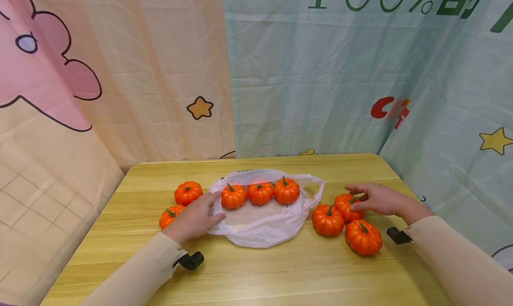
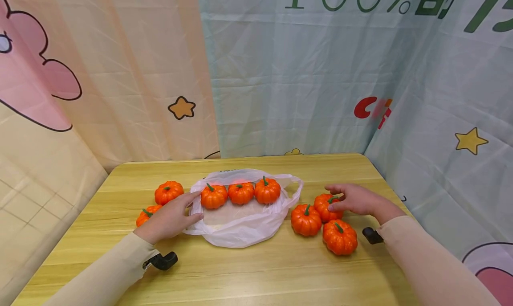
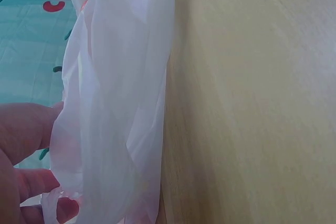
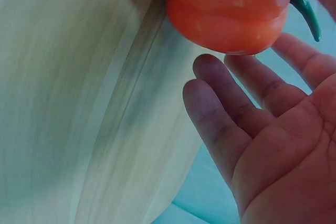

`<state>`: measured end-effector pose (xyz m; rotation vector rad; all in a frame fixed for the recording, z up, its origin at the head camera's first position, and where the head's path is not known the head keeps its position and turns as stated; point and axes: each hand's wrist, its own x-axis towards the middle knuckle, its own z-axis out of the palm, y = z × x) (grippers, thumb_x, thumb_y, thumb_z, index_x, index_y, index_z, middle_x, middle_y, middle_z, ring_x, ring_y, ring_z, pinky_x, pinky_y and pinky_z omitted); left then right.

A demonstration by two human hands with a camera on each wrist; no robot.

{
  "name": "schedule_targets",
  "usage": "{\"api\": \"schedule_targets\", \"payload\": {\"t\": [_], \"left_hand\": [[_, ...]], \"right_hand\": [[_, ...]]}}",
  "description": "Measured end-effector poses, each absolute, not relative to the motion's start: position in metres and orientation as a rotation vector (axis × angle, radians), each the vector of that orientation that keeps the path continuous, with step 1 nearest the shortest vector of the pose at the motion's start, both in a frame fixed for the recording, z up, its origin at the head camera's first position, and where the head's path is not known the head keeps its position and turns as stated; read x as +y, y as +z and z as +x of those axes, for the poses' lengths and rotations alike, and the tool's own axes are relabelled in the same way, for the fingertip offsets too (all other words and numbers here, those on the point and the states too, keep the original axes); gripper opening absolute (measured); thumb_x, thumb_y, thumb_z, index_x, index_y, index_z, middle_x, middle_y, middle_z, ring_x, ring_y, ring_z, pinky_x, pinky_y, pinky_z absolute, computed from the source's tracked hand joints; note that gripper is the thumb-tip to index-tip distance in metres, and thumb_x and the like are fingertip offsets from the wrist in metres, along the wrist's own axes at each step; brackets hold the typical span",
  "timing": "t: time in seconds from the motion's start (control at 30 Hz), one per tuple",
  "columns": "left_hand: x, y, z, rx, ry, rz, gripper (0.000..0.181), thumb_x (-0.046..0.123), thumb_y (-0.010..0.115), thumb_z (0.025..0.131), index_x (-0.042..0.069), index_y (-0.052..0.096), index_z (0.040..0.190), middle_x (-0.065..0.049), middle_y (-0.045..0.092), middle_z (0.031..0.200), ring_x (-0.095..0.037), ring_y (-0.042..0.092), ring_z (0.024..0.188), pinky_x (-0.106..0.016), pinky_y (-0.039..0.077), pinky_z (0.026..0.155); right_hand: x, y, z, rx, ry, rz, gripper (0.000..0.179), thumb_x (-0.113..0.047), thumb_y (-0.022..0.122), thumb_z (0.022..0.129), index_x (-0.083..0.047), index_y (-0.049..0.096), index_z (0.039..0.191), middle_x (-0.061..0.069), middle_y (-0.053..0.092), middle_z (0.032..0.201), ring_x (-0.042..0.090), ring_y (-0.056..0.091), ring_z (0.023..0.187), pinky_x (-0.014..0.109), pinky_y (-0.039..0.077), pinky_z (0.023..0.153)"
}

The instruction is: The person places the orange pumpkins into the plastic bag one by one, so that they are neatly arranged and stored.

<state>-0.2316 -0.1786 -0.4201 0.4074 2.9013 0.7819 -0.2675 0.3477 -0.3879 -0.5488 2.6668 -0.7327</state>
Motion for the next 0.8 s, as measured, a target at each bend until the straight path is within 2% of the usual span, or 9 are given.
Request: {"api": "schedule_targets", "payload": {"t": [0.37, 0.8], "left_hand": [[-0.1778, -0.4197, -0.2316, 2.896, 0.789, 0.390, 0.077, 0.036, 0.073, 0.099, 0.009, 0.040, 0.163, -0.018, 0.046, 0.164, -0.041, 0.039, 0.154, -0.059, 0.036, 0.125], [-0.1774, -0.4188, -0.2322, 2.902, 0.796, 0.400, 0.077, 0.035, 0.073, 0.099, 0.008, 0.040, 0.163, -0.017, 0.046, 0.164, -0.041, 0.040, 0.154, -0.059, 0.036, 0.125]], "right_hand": [[0.3471, -0.3899, -0.2640, 2.659, -0.692, -0.547, 0.077, -0.037, 0.079, 0.093, 0.004, 0.051, 0.151, 0.025, 0.060, 0.147, 0.045, 0.058, 0.132, 0.061, 0.049, 0.109], [0.3468, -0.3909, -0.2635, 2.665, -0.686, -0.513, 0.080, -0.042, 0.080, 0.092, 0.002, 0.051, 0.152, 0.026, 0.058, 0.148, 0.047, 0.056, 0.133, 0.064, 0.047, 0.110]]}}
